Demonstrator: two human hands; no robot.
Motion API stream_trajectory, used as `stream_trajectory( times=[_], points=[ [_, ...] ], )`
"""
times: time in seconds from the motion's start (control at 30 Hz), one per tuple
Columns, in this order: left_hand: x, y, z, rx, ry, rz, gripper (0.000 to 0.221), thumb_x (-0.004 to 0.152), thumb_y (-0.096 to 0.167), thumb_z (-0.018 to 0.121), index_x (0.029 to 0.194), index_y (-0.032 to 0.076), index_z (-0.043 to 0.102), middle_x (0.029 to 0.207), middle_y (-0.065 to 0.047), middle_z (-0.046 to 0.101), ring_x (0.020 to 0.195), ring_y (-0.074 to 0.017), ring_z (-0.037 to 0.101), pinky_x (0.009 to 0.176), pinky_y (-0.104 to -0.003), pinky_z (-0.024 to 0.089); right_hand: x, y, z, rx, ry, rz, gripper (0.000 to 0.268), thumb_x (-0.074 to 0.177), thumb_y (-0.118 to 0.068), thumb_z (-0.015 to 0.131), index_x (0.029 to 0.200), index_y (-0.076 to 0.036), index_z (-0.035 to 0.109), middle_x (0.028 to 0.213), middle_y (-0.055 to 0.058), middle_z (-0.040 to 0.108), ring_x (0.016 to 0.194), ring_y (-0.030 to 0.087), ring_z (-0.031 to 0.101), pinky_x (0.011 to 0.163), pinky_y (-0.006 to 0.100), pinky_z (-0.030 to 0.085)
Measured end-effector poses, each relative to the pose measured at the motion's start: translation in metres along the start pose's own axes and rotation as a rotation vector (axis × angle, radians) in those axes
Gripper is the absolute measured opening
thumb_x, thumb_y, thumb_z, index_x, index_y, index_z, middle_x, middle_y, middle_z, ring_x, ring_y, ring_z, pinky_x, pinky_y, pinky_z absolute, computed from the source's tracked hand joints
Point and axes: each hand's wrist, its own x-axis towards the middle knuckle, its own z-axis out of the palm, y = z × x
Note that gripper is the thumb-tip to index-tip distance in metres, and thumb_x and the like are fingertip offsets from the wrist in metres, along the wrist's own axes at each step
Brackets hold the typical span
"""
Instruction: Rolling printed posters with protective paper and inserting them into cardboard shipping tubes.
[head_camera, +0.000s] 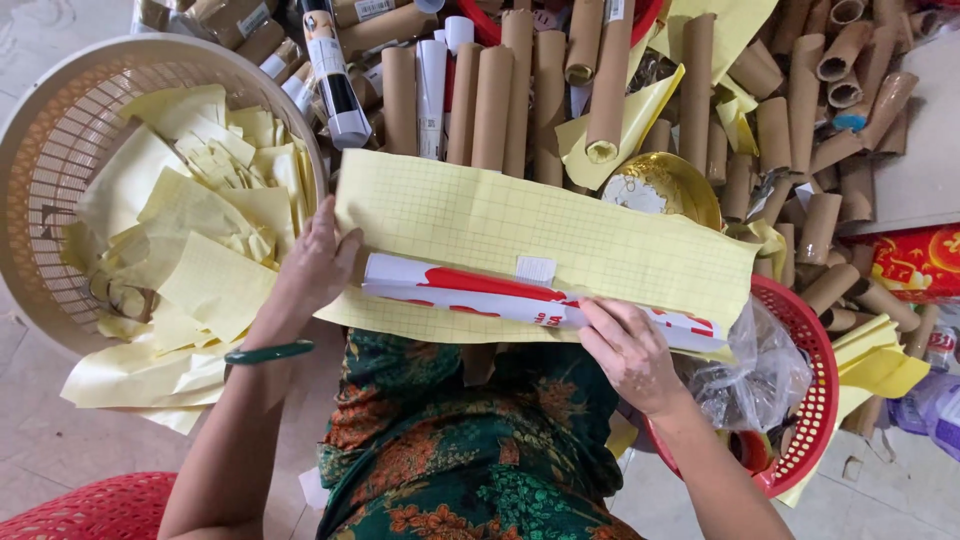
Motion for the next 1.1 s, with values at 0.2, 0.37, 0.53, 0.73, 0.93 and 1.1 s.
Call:
stream_trajectory(
  times=[0.2,0.37,0.53,0.73,0.93,1.1],
  points=[
    [0.024,-0.042,-0.002,-0.208,-0.238,-0.384,0.081,0.095,0.035,0.070,0.157,0.001,0.030,0.130,-0.023,0.064,0.124,-0.0358,0.059,0.103,-0.042,0.047,0.007,0.001,0.004,-0.005,0.017,-0.025,0.009,0.083,-0.005,0.069,0.091,-0.003,0.071,0.128,0.008,0.066,0.119,0.026,0.060,0.098,0.040,0.054],
    [0.026,-0.068,-0.022,-0.536,-0.240,-0.472,0.084,0.088,0.025,0.079,0.155,0.001,0.036,0.117,-0.018,0.070,0.108,-0.0247,0.068,0.094,-0.035,0.054,0.007,0.003,0.007,-0.008,0.039,-0.033,0.010,0.083,-0.005,0.069,0.093,-0.003,0.072,0.127,0.007,0.066,0.119,0.026,0.059,0.097,0.040,0.054],
    [0.031,-0.052,-0.038,-0.946,-0.112,-0.445,0.065,0.081,-0.002,0.075,0.143,0.008,0.056,0.115,-0.010,0.068,0.100,-0.0145,0.067,0.085,-0.028,0.058,0.006,0.006,0.005,0.031,0.026,-0.033,0.010,0.083,-0.006,0.070,0.092,-0.003,0.070,0.127,0.007,0.067,0.119,0.026,0.060,0.099,0.040,0.053],
    [0.041,-0.024,-0.058,-0.483,0.075,-0.139,0.039,0.089,-0.004,0.073,0.127,0.002,0.066,0.116,-0.014,0.066,0.100,-0.0180,0.066,0.084,-0.028,0.057,0.016,0.011,-0.003,0.166,-0.016,0.063,0.015,0.077,-0.005,0.077,0.088,-0.003,0.067,0.124,0.009,0.068,0.111,0.027,0.064,0.093,0.039,0.055],
    [-0.006,0.108,-0.074,0.065,0.129,0.692,0.048,0.094,0.028,0.081,0.130,0.001,0.063,0.124,-0.013,0.065,0.116,-0.0288,0.059,0.098,-0.040,0.051,0.030,0.031,-0.008,0.460,-0.147,0.180,0.019,0.079,-0.010,0.079,0.085,-0.003,0.062,0.117,0.009,0.073,0.094,0.027,0.069,0.083,0.038,0.057],
    [-0.024,0.144,-0.007,0.357,0.023,1.028,0.058,0.091,0.027,0.064,0.140,-0.002,0.051,0.138,-0.016,0.060,0.131,-0.0310,0.053,0.114,-0.046,0.043,0.048,0.052,-0.006,0.685,-0.438,0.442,0.024,0.084,-0.019,0.077,0.101,-0.006,0.065,0.104,0.008,0.074,0.087,0.024,0.071,0.077,0.038,0.057]
  ],
)
